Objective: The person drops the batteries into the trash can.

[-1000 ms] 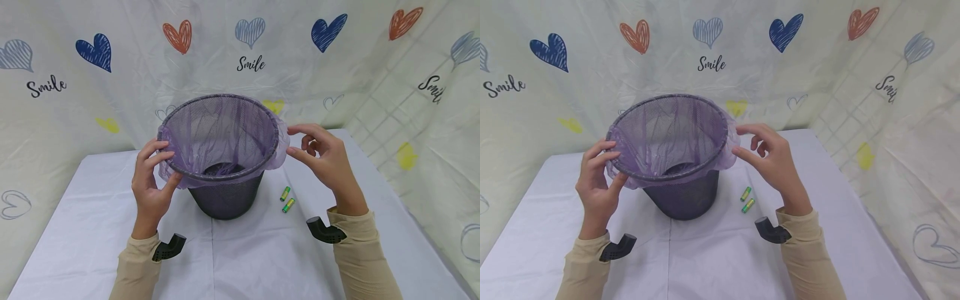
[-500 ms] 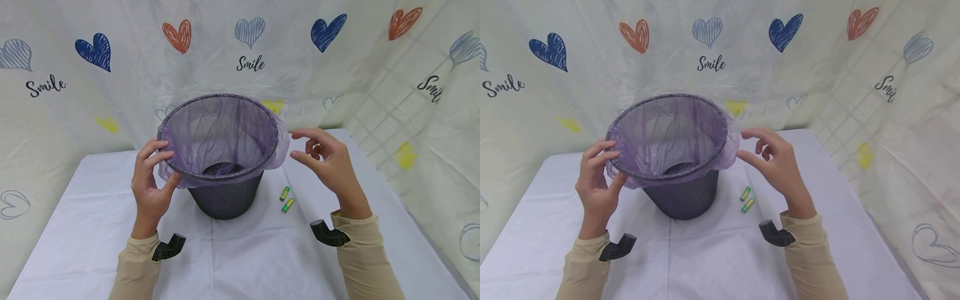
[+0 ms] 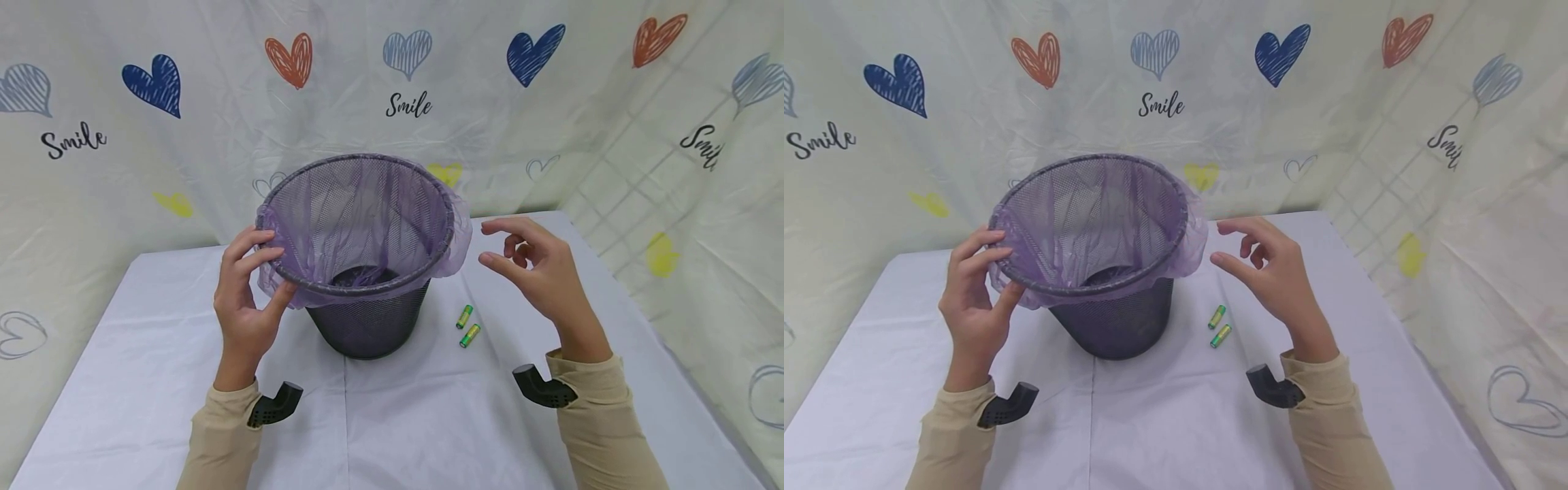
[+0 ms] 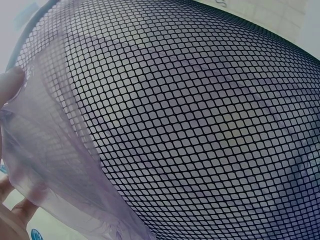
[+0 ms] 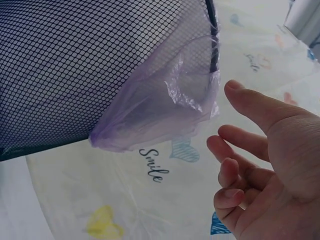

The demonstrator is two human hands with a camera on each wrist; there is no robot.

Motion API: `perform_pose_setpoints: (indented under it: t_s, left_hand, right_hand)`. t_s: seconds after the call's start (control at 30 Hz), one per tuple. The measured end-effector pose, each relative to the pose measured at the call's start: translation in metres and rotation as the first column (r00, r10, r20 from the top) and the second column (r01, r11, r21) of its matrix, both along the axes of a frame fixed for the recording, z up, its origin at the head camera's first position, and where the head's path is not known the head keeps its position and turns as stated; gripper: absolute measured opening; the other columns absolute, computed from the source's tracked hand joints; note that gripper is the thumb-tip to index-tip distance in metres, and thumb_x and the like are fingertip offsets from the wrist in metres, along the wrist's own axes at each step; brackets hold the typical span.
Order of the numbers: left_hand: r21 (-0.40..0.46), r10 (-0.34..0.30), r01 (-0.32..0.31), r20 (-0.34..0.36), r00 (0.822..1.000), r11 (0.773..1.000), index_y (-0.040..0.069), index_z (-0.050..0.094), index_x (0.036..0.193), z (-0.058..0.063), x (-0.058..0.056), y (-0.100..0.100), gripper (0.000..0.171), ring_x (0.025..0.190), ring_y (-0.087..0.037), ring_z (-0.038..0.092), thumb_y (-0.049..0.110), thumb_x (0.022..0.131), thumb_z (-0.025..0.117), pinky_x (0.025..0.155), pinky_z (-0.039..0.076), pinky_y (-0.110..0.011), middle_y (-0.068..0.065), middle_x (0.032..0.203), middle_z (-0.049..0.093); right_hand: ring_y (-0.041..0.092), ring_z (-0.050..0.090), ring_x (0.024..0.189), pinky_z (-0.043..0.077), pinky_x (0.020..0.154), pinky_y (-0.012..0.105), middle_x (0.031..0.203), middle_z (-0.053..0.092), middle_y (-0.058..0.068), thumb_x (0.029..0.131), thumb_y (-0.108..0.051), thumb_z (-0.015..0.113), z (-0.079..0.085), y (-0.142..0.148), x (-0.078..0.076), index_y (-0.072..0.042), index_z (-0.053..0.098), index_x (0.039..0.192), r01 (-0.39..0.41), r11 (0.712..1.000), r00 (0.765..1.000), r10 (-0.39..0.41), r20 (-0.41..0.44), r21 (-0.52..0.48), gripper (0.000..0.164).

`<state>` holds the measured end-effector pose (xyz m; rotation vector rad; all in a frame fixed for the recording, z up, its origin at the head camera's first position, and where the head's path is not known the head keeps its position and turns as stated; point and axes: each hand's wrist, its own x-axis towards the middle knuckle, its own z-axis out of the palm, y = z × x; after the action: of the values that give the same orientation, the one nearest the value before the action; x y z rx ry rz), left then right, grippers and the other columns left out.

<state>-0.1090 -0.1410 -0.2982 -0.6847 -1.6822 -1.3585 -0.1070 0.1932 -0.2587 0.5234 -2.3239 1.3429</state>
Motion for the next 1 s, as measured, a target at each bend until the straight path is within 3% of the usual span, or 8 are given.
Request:
perform_pose_setpoints:
  t_s: [0.3, 1.0]
  left_hand:
    - [0.002, -0.005, 0.005, -0.01, 1.0, 1.0, -0.014, 0.057, 0.097, 0.0, -0.001, 0.0, 0.047, 0.121, -0.042, 0.041, 0.029, 0.081, 0.067, 0.109, 0.033, -0.044, -0.029, 0.112, 0.053]
    - [0.004, -0.003, 0.003, -0.01, 1.0, 1.0, -0.014, 0.057, 0.096, 0.0, 0.0, 0.0, 0.046, 0.121, -0.043, 0.041, 0.029, 0.081, 0.067, 0.108, 0.034, -0.044, -0.029, 0.112, 0.053]
  right_hand:
    - [0.01, 0.045, 0.069, 0.037, 0.054, 0.017, 0.096, 0.06, -0.012, 0.074, 0.003, 0.069, -0.006, 0.003, 0.001, 0.0, 0.063, 0.105, -0.004, 1.0, 1.0, 0.004, -0.022, 0.029, 0.032]
    - [0.013, 0.046, 0.07, 0.039, 0.055, 0.016, 0.096, 0.059, -0.015, 0.075, 0.0, 0.07, -0.021, 0.007, 0.009, -0.001, 0.063, 0.107, 0.045, 0.997, 0.999, -0.047, 0.023, 0.069, 0.033]
